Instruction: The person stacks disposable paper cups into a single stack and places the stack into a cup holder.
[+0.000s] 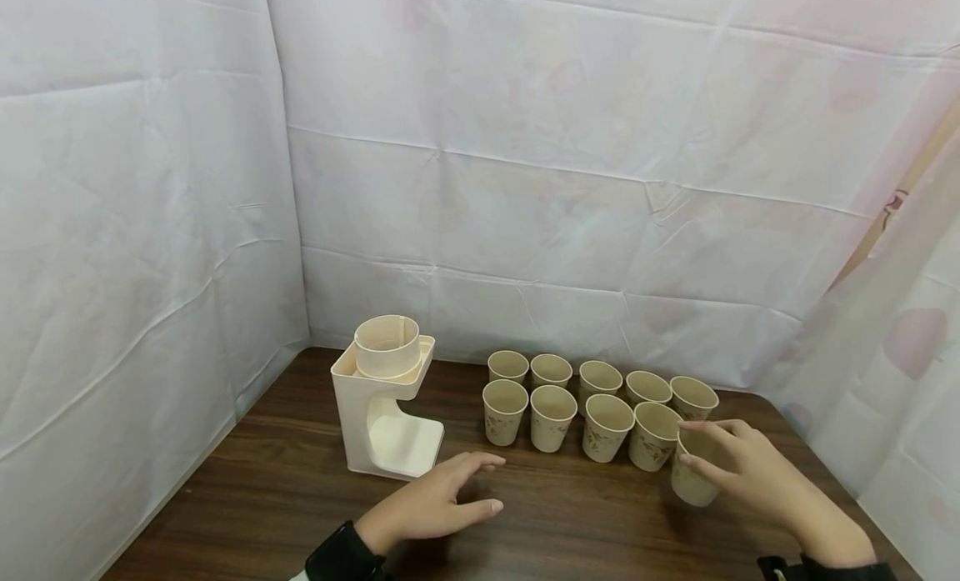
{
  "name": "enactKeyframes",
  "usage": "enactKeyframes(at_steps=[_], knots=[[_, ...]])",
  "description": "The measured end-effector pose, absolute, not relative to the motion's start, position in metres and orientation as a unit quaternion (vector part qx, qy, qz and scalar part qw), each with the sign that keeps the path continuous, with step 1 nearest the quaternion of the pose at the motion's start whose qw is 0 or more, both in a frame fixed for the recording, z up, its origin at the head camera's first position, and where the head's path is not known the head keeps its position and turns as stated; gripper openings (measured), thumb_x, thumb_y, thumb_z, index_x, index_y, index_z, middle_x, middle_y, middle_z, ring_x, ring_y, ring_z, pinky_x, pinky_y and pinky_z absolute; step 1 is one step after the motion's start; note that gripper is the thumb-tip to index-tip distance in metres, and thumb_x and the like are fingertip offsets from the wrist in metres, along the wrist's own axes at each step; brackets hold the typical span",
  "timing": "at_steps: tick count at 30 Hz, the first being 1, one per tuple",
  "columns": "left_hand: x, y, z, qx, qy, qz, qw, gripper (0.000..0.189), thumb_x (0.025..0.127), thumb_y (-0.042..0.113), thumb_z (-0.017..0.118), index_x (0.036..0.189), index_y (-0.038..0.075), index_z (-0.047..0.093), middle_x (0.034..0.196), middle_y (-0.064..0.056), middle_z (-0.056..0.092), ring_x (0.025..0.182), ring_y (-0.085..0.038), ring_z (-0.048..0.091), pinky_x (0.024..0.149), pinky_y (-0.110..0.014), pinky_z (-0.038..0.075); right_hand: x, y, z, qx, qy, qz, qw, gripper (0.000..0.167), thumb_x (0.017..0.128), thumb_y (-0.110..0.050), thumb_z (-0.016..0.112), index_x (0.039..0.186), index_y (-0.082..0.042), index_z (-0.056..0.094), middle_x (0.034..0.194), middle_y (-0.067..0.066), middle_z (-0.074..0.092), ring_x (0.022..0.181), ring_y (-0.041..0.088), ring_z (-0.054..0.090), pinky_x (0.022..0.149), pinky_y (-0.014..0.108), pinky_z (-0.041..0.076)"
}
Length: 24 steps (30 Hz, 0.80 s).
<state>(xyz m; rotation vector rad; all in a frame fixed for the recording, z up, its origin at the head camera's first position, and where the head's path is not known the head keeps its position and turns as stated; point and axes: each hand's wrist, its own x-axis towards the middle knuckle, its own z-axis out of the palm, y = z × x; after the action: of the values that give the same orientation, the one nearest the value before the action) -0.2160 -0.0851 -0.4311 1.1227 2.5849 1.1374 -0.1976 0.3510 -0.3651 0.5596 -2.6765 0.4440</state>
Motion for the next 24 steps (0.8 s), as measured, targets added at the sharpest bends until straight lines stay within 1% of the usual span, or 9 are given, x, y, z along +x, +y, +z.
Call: enactKeyframes(at_steps=[5,11,14,18,21,24], knots=[[-0.218,-0.083,-0.434,0.372,0.846,0.378,0.056,0.057,0.099,0.052,0.058,0.144,0.019,0.048,0.136,-0.006,0.057,0.127,-0.021,0.053,0.097,-0.038,0.049,-0.194,0.337,-0.364,0.220,-0.943,0.162,0.190,0.041,0.087,-0.028,0.080,0.123,-0.014,0.069,0.117,0.014,0.064,0.108,0.039,0.058,0.079,0.061,0.049],[-0.220,-0.079,-0.436,0.374,0.842,0.385,0.061,0.057,0.099,0.051,0.058,0.144,0.018,0.048,0.136,-0.007,0.057,0.127,-0.021,0.053,0.098,-0.038,0.048,-0.192,0.319,-0.365,0.257,-0.933,0.152,0.203,0.040,0.086,-0.029,0.081,0.123,-0.020,0.069,0.118,0.005,0.062,0.107,0.028,0.059,0.080,0.053,0.051],[-0.221,-0.077,-0.437,0.372,0.841,0.386,0.066,0.057,0.099,0.052,0.058,0.145,0.019,0.048,0.136,-0.007,0.057,0.127,-0.022,0.053,0.099,-0.039,0.048,-0.191,0.310,-0.366,0.270,-0.930,0.151,0.199,0.040,0.086,-0.032,0.081,0.124,-0.025,0.069,0.118,0.000,0.059,0.108,0.023,0.058,0.081,0.049,0.052],[-0.222,-0.074,-0.437,0.373,0.845,0.377,0.065,0.059,0.099,0.053,0.058,0.145,0.019,0.048,0.136,-0.006,0.057,0.127,-0.022,0.053,0.099,-0.040,0.047,-0.190,0.300,-0.368,0.288,-0.925,0.153,0.195,0.041,0.087,-0.034,0.080,0.126,-0.028,0.067,0.119,-0.007,0.057,0.110,0.017,0.057,0.084,0.046,0.052],[-0.222,-0.072,-0.437,0.375,0.846,0.374,0.064,0.059,0.098,0.053,0.058,0.145,0.019,0.048,0.137,-0.006,0.056,0.127,-0.022,0.053,0.099,-0.040,0.048,-0.189,0.294,-0.371,0.296,-0.924,0.158,0.186,0.044,0.087,-0.036,0.080,0.128,-0.029,0.066,0.121,-0.010,0.056,0.111,0.014,0.057,0.086,0.043,0.052],[-0.222,-0.070,-0.438,0.379,0.844,0.375,0.065,0.058,0.098,0.053,0.059,0.146,0.021,0.047,0.137,-0.006,0.056,0.127,-0.022,0.053,0.099,-0.040,0.047,-0.188,0.287,-0.373,0.300,-0.924,0.165,0.168,0.048,0.088,-0.040,0.078,0.132,-0.030,0.063,0.123,-0.011,0.054,0.112,0.014,0.057,0.087,0.043,0.052]])
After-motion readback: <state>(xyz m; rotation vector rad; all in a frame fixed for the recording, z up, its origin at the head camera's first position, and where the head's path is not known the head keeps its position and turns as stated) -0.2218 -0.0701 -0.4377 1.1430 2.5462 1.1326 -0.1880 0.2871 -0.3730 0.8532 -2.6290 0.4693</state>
